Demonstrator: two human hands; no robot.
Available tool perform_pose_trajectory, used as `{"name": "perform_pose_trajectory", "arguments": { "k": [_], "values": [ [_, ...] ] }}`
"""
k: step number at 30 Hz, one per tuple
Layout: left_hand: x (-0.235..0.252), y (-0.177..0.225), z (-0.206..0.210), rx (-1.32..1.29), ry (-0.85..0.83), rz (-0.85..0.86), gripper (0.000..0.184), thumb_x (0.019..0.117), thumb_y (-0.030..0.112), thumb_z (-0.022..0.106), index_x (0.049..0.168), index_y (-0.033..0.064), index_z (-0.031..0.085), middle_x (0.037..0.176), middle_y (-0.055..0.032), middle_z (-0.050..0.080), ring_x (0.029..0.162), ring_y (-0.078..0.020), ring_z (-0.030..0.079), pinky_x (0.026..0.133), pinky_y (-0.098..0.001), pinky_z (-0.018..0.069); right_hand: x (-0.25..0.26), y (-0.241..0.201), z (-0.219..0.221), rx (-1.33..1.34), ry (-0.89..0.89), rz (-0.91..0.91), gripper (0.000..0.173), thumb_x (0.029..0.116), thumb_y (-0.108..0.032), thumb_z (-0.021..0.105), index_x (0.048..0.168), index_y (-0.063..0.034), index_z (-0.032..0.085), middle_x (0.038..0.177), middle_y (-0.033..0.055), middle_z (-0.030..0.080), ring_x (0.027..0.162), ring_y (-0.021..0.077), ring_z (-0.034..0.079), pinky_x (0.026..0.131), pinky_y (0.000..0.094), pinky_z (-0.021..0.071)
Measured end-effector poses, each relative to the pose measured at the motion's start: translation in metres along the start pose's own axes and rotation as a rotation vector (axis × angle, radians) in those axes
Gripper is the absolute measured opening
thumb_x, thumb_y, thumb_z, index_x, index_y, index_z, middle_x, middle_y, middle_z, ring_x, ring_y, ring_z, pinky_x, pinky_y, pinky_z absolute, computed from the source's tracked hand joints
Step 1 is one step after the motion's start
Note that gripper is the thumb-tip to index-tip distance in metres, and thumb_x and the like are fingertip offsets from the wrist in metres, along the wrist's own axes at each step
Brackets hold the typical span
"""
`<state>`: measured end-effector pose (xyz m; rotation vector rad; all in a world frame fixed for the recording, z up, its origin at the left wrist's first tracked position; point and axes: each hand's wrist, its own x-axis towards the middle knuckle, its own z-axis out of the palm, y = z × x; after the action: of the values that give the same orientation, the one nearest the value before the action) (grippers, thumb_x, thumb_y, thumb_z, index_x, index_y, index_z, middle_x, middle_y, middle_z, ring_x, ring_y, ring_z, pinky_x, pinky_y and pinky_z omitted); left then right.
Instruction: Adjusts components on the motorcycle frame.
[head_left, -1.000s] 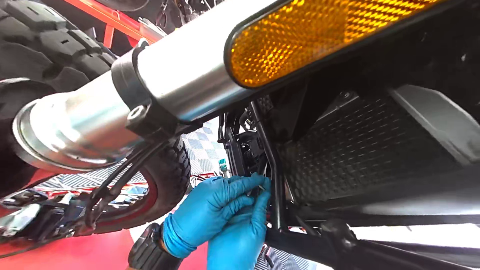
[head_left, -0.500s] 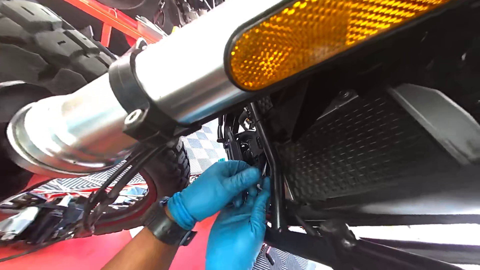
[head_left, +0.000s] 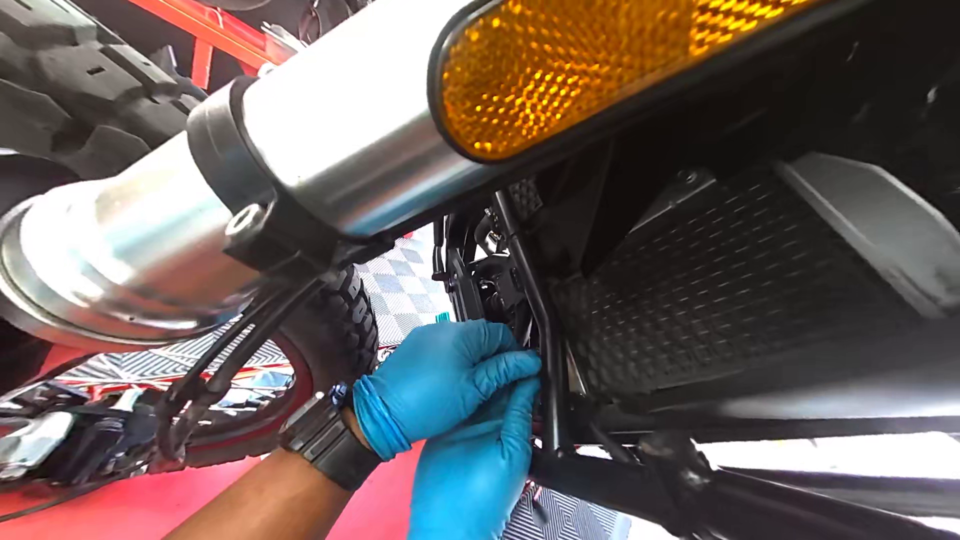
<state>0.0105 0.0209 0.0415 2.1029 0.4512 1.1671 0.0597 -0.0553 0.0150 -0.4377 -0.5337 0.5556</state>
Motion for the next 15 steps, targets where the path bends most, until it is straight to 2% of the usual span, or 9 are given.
{"name": "perform_pose_trajectory", "arguments": {
  "k": [2,4,5,7,9,10,11,13,15],
  "values": [
    [0.007,0.008,-0.004,-0.063,-0.072,-0.055,0.041,0.0993,0.063,0.052,0.083,0.0302,0.071,0.07,0.0122,0.062,0.064,-0.0035,0.06,0.058,-0.0309,0.0514,-0.001,0.001,0.001,-0.015,0.001,-0.029,0.036,0.1114,-0.029,0.035,0.134,-0.0065,0.051,0.128,0.0095,0.061,0.127,0.0183,0.057,0.11,0.0361,0.0464],
    [0.016,0.021,-0.007,-0.355,-0.184,-0.262,0.043,0.1059,0.046,0.051,0.083,0.0171,0.073,0.063,0.0037,0.062,0.052,-0.0065,0.054,0.049,-0.0254,0.0454,0.0,0.003,-0.002,-0.045,-0.047,-0.084,0.03,0.1111,-0.029,0.037,0.124,-0.0084,0.055,0.11,0.0057,0.064,0.108,0.0147,0.063,0.099,0.0324,0.0519],
    [0.019,0.027,-0.009,-0.546,-0.236,-0.407,0.044,0.1084,0.039,0.049,0.085,0.0101,0.073,0.06,0.0002,0.06,0.046,-0.0066,0.048,0.044,-0.0218,0.0401,0.001,0.003,-0.003,-0.044,-0.085,-0.101,0.024,0.1111,-0.028,0.038,0.115,-0.0111,0.055,0.096,0.0016,0.06,0.092,0.011,0.062,0.087,0.0276,0.0532],
    [0.022,0.03,-0.01,-0.776,-0.314,-0.64,0.042,0.11,0.037,0.042,0.093,0.0074,0.067,0.058,-0.0015,0.055,0.041,-0.0059,0.042,0.038,-0.0187,0.0346,0.002,0.003,-0.005,0.009,-0.121,-0.097,0.022,0.1114,-0.025,0.038,0.108,-0.0116,0.054,0.081,-0.0001,0.054,0.071,0.0093,0.06,0.068,0.0238,0.0552],
    [0.019,0.025,-0.01,-0.741,-0.305,-0.631,0.046,0.1096,0.042,0.041,0.093,0.0078,0.067,0.059,-0.0021,0.056,0.043,-0.0075,0.046,0.04,-0.0202,0.0379,0.001,0.003,-0.001,-0.029,-0.053,-0.092,0.025,0.1114,-0.025,0.037,0.104,-0.0106,0.056,0.079,-0.0002,0.054,0.066,0.0084,0.059,0.061,0.0223,0.0535],
    [0.014,0.021,-0.011,-0.633,-0.272,-0.547,0.046,0.1082,0.046,0.045,0.094,0.0101,0.069,0.063,-0.0018,0.059,0.048,-0.0087,0.051,0.045,-0.0222,0.0429,0.001,0.004,0.001,-0.067,-0.019,-0.089,0.025,0.1112,-0.027,0.038,0.108,-0.0103,0.057,0.085,0.0007,0.058,0.073,0.0088,0.062,0.067,0.0231,0.0545],
    [0.009,0.016,-0.012,-0.515,-0.234,-0.451,0.039,0.105,0.049,0.052,0.099,0.015,0.07,0.071,-0.0005,0.065,0.057,-0.0097,0.058,0.054,-0.0252,0.0492,0.0,0.003,0.001,-0.084,-0.011,-0.085,0.028,0.1109,-0.029,0.04,0.118,-0.0088,0.058,0.098,0.0036,0.063,0.09,0.0116,0.065,0.082,0.0274,0.0554],
    [0.001,0.008,-0.014,-0.364,-0.19,-0.283,0.026,0.0978,0.049,0.065,0.11,0.0256,0.069,0.088,0.0058,0.071,0.076,-0.0085,0.068,0.07,-0.0295,0.0593,0.0,0.005,-0.001,-0.098,0.015,-0.111,0.031,0.1103,-0.029,0.042,0.126,-0.0075,0.057,0.111,0.006,0.065,0.107,0.0139,0.064,0.097,0.0318,0.0531],
    [-0.002,0.003,-0.014,-0.238,-0.155,-0.155,0.02,0.0971,0.044,0.068,0.109,0.0282,0.072,0.092,0.0105,0.072,0.081,-0.0048,0.069,0.075,-0.0282,0.0603,0.0,0.005,0.001,-0.085,0.03,-0.116,0.034,0.1104,-0.028,0.041,0.132,-0.0057,0.055,0.121,0.0084,0.063,0.118,0.017,0.062,0.105,0.0349,0.0499]
  ]
}}
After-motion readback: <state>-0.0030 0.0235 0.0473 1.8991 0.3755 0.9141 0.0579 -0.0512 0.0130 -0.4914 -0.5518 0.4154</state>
